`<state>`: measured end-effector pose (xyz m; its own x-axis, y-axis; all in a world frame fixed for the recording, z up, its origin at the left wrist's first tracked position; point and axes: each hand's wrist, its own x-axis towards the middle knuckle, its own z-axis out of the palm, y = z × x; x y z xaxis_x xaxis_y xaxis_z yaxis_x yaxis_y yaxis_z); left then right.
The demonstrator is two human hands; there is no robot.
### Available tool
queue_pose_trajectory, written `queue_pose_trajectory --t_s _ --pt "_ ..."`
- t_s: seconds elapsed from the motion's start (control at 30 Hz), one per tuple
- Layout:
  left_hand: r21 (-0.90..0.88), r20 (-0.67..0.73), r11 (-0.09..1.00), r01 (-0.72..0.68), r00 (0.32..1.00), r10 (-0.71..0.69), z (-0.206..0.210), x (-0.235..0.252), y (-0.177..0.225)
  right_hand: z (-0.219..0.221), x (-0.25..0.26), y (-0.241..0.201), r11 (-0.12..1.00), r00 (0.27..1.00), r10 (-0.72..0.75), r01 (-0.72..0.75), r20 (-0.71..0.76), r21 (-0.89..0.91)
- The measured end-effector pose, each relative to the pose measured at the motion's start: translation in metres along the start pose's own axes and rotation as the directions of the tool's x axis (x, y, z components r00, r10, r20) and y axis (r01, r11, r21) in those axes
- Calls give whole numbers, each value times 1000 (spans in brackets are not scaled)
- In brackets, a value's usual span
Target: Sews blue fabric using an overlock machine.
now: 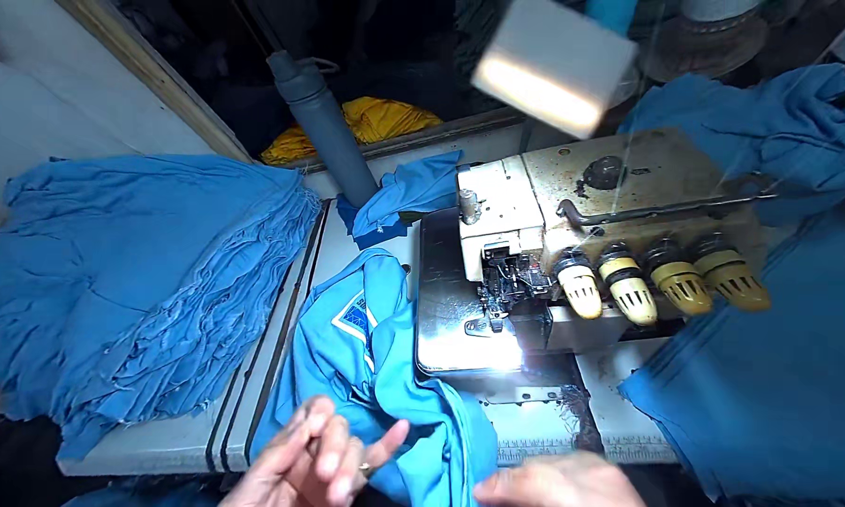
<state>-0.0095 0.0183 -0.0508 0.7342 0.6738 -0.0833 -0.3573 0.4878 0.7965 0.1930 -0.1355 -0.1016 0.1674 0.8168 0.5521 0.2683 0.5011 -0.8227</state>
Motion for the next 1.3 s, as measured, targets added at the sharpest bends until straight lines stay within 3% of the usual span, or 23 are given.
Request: queue_pose_trajectory --t_s 0.03,0.1,0.17,0.23,0.3,0.37,0.47,0.57,0.63,0.7,0.77,0.83,0.87,0.9,0.97,1.0,1.03,1.1,1.17,1.23,1.3 --pt "39 -41 999 -28 999 30 4 1 5 -4 9 -3 999 999 15 -14 -52 29" --pt "278 -292 960 -34 949 119 11 2 -4 -7 21 0 993 990 31 -16 -135 113" --pt "461 -529 884 78 824 203 2 0 -34 0 23 15 992 979 45 -20 -199 121" --pt "504 -634 836 219 751 185 -13 -2 -67 11 16 30 996 978 76 -67 -196 54" --pt "549 -602 792 268 784 152 -26 -6 -93 22 5 44 984 987 118 -131 -111 -122" --pt "638 -504 741 209 841 196 -32 -3 -106 30 -4 56 951 984 178 -174 -6 -255" --pt "684 -413 718 129 880 236 -36 0 -107 36 -11 68 921 978 209 -192 14 -338" --pt "494 -549 856 156 819 167 -28 2 -96 36 -17 75 909 959 283 -269 -4 -317" --pt "437 -562 870 227 824 68 -24 2 -95 37 -20 76 912 934 357 -343 25 -227" --pt "481 -549 848 225 831 91 -25 0 -100 39 -21 75 911 915 398 -385 70 -145" --pt "485 -527 865 126 832 174 -25 -2 -92 36 -19 70 930 935 351 -342 53 -133" --pt "444 -513 895 43 831 215 -17 -4 -68 34 -9 56 959 976 207 -217 -74 -180" --pt "515 -437 857 6 862 256 -12 -6 -53 32 0 47 970 985 105 -133 -140 -203" --pt "672 -272 739 -49 912 307 -7 -10 -38 30 13 35 974 984 2 -43 -178 -223" --pt "931 160 264 -252 932 325 9 -13 -8 29 38 11 959 978 -167 132 -124 -253" --pt "931 325 83 -356 909 259 21 -15 6 30 49 -1 949 976 -214 198 -39 -244" --pt "900 429 -11 -435 883 188 33 -17 17 31 59 -9 940 969 -244 247 43 -235" --pt "875 480 -130 -466 870 113 48 -22 33 37 69 -12 892 949 -301 313 88 -326" --pt "886 436 -274 -375 875 209 38 -20 37 45 74 -25 856 947 -321 299 20 -421" --pt "904 357 -371 -211 850 386 2 -16 34 54 73 -46 879 935 -341 279 -102 -387" --pt "907 254 -420 -39 845 470 -59 -26 37 48 72 -68 903 914 -345 261 -215 -341"
